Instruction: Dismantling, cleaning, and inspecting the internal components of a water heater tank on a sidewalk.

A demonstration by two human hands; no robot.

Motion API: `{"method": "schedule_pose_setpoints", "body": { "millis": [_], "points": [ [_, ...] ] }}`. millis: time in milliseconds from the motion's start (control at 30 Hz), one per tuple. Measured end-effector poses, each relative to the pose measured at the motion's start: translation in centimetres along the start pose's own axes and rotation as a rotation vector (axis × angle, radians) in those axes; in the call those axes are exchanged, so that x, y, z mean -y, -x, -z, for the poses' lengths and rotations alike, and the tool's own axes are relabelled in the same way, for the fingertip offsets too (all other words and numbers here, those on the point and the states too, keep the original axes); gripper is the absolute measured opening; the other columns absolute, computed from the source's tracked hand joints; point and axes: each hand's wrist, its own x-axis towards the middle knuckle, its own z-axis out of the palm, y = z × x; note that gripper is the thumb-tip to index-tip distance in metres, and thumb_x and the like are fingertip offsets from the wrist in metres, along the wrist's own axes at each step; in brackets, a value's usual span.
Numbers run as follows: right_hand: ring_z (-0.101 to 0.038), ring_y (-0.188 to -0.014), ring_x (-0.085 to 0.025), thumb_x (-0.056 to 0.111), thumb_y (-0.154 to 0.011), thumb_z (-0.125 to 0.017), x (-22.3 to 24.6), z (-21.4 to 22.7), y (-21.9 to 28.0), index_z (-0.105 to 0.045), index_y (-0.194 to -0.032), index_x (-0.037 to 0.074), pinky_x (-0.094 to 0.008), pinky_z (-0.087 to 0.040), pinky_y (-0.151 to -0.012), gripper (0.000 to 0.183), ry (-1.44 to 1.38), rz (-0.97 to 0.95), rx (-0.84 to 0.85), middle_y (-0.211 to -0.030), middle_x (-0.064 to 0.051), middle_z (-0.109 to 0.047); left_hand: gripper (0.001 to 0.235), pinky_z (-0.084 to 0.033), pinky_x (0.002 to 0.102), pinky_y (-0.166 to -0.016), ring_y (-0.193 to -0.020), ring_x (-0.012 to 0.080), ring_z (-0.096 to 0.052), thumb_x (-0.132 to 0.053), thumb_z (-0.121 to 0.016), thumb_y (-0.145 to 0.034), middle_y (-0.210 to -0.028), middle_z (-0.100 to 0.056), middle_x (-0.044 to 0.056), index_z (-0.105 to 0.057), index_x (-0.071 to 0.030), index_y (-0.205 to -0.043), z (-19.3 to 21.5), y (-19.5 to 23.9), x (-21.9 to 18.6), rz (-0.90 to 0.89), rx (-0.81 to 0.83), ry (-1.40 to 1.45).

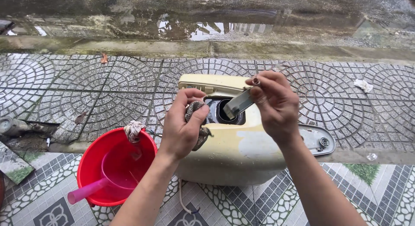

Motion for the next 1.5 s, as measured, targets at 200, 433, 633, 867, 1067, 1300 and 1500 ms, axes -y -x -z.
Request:
{"method": "schedule_pose_setpoints", "body": {
  "millis": [200,433,633,867,1067,1300,1500],
  "points": [
    [-0.063,-0.105,-0.016,0.007,-0.097,-0.072,-4.7,-2.4,5.1,-0.075,-0.117,0.002,-0.031,-0.053,-0.093,0.020,-0.258,-0.223,0.052,-0.110,-0.012,-0.066,0.040,-0.055,0.036,-0.081,-0.095,0.0214,-0.059,-0.023,-0.045,-0.089,-0.102,-0.057,0.011,-0.052,-0.005,-0.123,-0.8,-1.0,1.2,0.138,-0.121,0.492],
    [-0.064,-0.094,-0.015,0.003,-0.095,-0.069,-7.2,-1.3,6.7,-0.075,-0.111,0.000,-0.035,-0.055,-0.091,0.017,-0.165,-0.659,0.210,-0.095,-0.008,-0.073,0.044,-0.061,0.045,-0.086,-0.107,0.0413,-0.070,-0.016,-0.065,-0.082,-0.123,-0.062,0.023,-0.067,-0.007,-0.125,-2.4,0.0,4.3,0.106,-0.072,-0.010],
    [-0.077,-0.088,-0.017,0.004,-0.084,-0.079,-6.5,-1.5,6.9,-0.083,-0.099,0.013,-0.031,-0.061,-0.082,0.018,0.176,-0.561,0.294,-0.086,-0.007,-0.080,0.035,-0.045,0.042,-0.111,-0.126,0.0312,-0.058,-0.020,-0.059,-0.100,-0.127,-0.066,0.014,-0.065,-0.006,-0.131,-6.3,1.8,12.5,-0.693,0.065,-0.703],
    [-0.076,-0.079,-0.012,0.014,-0.086,-0.080,-5.0,-2.7,6.2,-0.082,-0.098,0.020,-0.031,-0.059,-0.084,0.013,0.213,-0.663,0.202,-0.077,-0.001,-0.079,0.012,-0.057,0.028,-0.083,-0.100,0.0143,-0.071,-0.021,-0.066,-0.094,-0.098,-0.074,-0.009,-0.077,-0.025,-0.092,-3.5,2.2,12.8,-0.559,0.187,-0.772],
    [-0.077,-0.079,-0.007,0.020,-0.090,-0.078,-3.6,-2.6,6.0,-0.080,-0.096,0.027,-0.025,-0.056,-0.085,0.010,0.284,-0.785,0.157,-0.075,0.007,-0.079,0.013,-0.061,0.036,-0.077,-0.090,0.0201,-0.075,-0.035,-0.068,-0.088,-0.088,-0.073,-0.008,-0.076,-0.035,-0.099,0.1,3.2,10.8,-0.095,0.272,-0.734],
    [-0.077,-0.077,-0.018,0.006,-0.086,-0.081,-2.3,-3.2,6.2,-0.079,-0.100,0.006,-0.033,-0.063,-0.075,0.014,0.112,-0.717,-0.053,-0.085,-0.010,-0.079,0.057,-0.059,0.053,-0.081,-0.091,0.0390,-0.076,-0.065,-0.067,-0.078,-0.088,-0.076,0.012,-0.064,-0.025,-0.118,-1.3,3.5,5.2,0.134,0.231,-0.646],
    [-0.074,-0.064,-0.019,0.016,-0.079,-0.089,-3.2,-3.7,7.8,-0.083,-0.092,0.013,-0.028,-0.058,-0.058,0.015,0.403,-0.417,0.038,-0.070,-0.007,-0.075,0.079,-0.058,0.058,-0.081,-0.095,0.0448,-0.074,-0.061,-0.072,-0.079,-0.106,-0.073,0.022,-0.056,-0.010,-0.138,-2.6,1.0,6.5,0.016,0.170,-0.669]
  ]
}}
